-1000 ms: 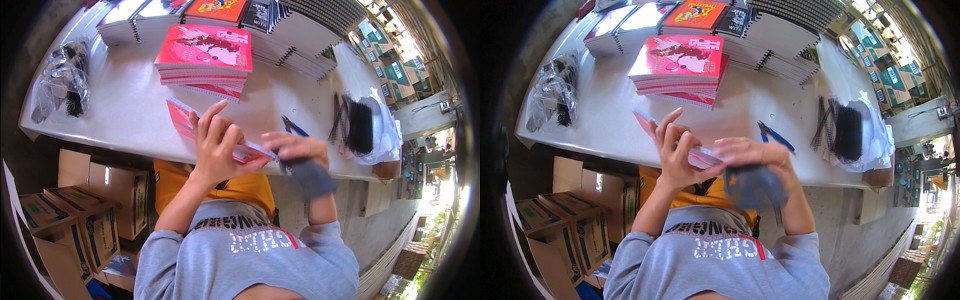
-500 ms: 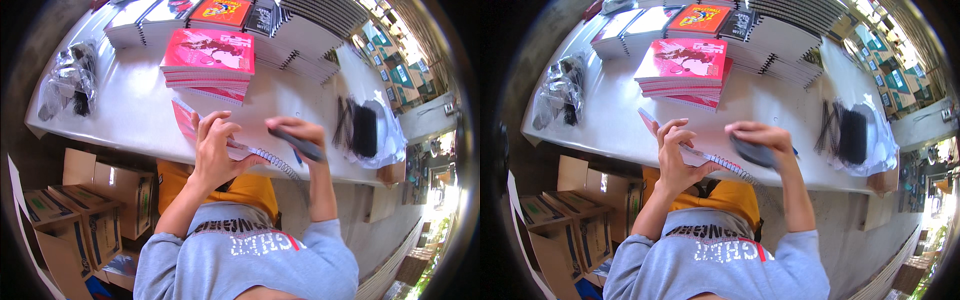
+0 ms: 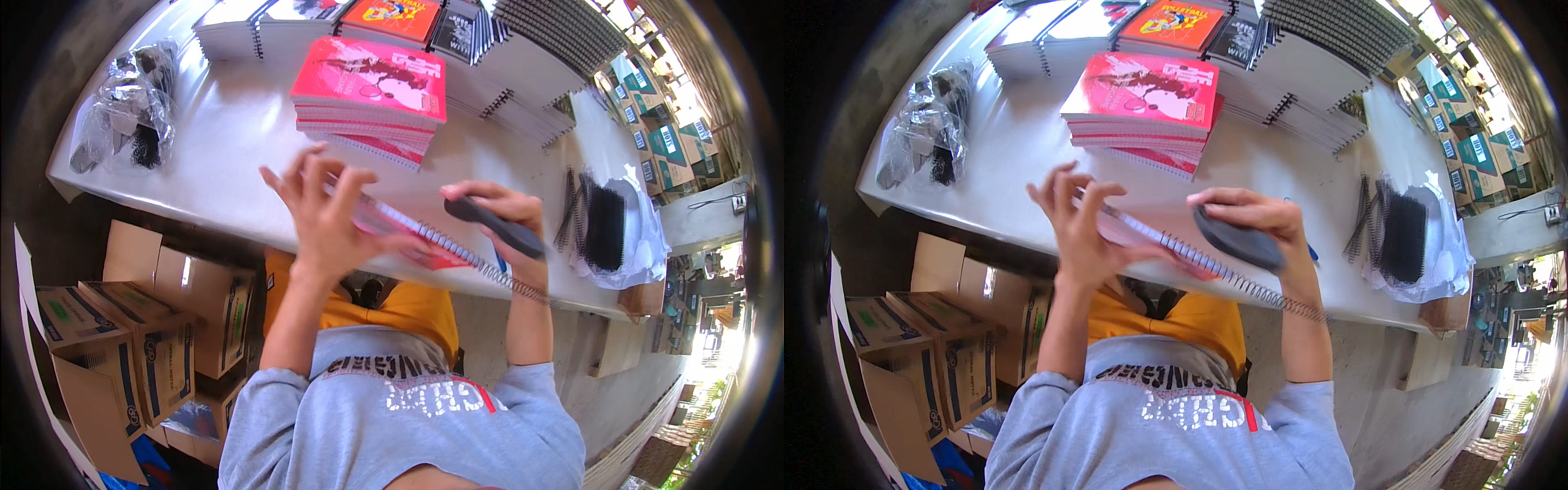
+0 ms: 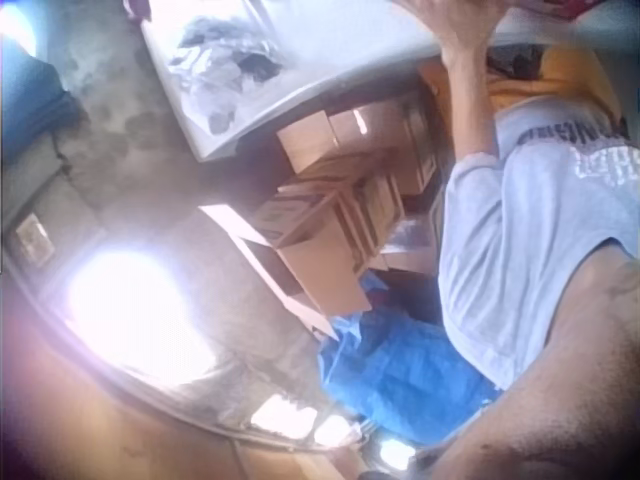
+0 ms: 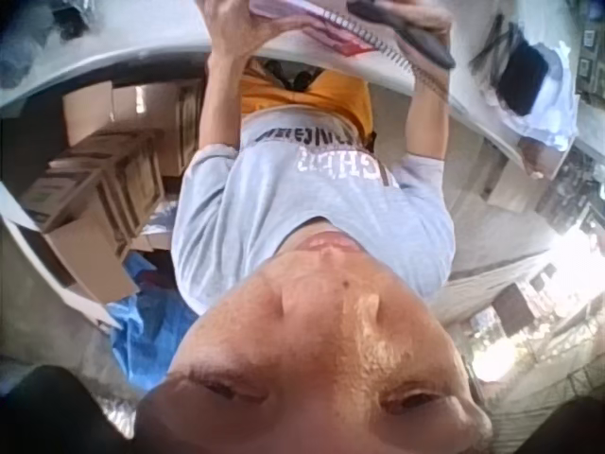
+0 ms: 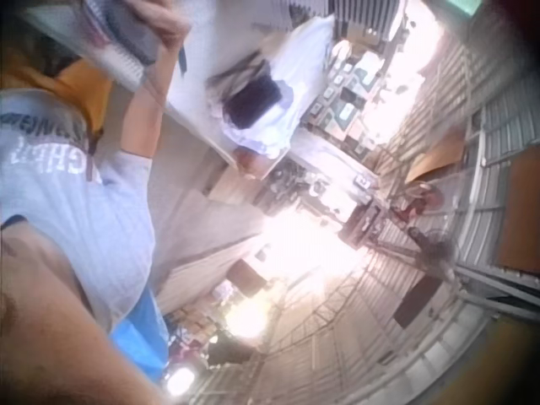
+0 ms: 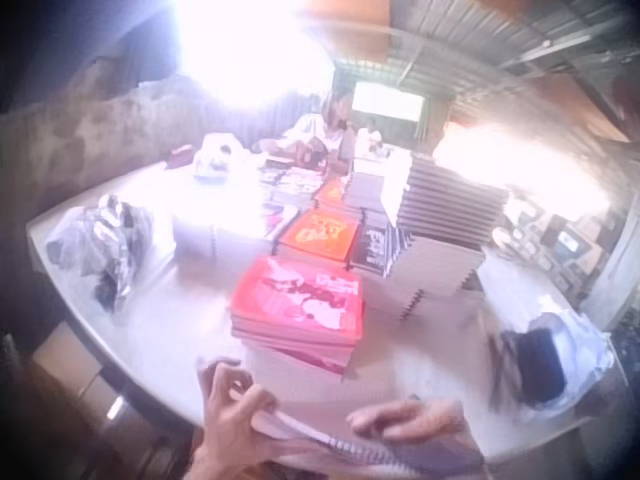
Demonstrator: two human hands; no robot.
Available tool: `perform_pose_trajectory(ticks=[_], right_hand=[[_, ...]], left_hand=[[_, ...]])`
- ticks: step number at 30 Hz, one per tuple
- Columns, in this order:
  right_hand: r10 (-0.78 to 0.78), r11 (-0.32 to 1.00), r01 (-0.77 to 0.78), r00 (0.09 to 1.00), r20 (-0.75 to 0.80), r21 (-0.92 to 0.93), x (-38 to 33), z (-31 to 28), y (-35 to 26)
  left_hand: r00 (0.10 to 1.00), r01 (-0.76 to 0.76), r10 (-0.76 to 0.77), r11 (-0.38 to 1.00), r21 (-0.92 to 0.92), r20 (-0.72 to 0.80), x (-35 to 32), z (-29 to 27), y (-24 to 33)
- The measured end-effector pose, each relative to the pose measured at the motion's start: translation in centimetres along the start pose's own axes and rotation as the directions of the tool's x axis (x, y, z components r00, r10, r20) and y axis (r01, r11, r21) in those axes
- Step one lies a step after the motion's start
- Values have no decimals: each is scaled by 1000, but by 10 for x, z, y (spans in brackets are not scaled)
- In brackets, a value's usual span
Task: The person trims the excess wire binding from stacks of purple notebooks using pliers, then organizes several pink notebooks by inserting and trimming wire coils into their bindings before placing them onto stacks on the table.
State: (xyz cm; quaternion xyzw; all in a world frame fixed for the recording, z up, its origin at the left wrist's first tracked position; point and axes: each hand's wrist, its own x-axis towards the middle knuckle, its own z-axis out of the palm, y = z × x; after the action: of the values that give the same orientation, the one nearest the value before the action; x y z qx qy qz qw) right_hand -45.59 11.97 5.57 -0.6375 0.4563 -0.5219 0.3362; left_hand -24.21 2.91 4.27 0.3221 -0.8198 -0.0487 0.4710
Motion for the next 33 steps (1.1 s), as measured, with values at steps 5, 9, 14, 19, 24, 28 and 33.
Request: perform_pose_trajectory(ticks=[5, 9, 14, 19, 24, 28, 33], right_hand=[[5, 1000, -7, 990, 143, 12, 17, 4, -6], [-154, 956, 75, 952, 266, 284, 17, 9, -24], [-100, 940, 75, 993, 60, 332, 8, 7, -13], [23, 963, -35, 999, -47, -267, 16, 5, 1], [-277, 955, 268, 959, -58, -127, 5, -8, -36], [-81, 966, -122, 696, -713, -228, -55, -79, -45], [-432, 900, 127, 391, -813, -417, -87, -56, -104]], left_hand=[[1000, 17, -18, 983, -185, -4, 0, 8, -16], [998, -65, 57, 965, -253, -41, 3, 10, -12], [995, -76, 55, 963, -257, -87, 2, 15, -14], [993, -87, 58, 948, -306, -100, -2, 16, -15], [991, -51, 38, 994, -96, -129, -8, 11, -10], [985, -52, 55, 998, 23, -161, -18, 14, 3], [995, -74, 84, 986, 153, -61, -16, 25, 23]])
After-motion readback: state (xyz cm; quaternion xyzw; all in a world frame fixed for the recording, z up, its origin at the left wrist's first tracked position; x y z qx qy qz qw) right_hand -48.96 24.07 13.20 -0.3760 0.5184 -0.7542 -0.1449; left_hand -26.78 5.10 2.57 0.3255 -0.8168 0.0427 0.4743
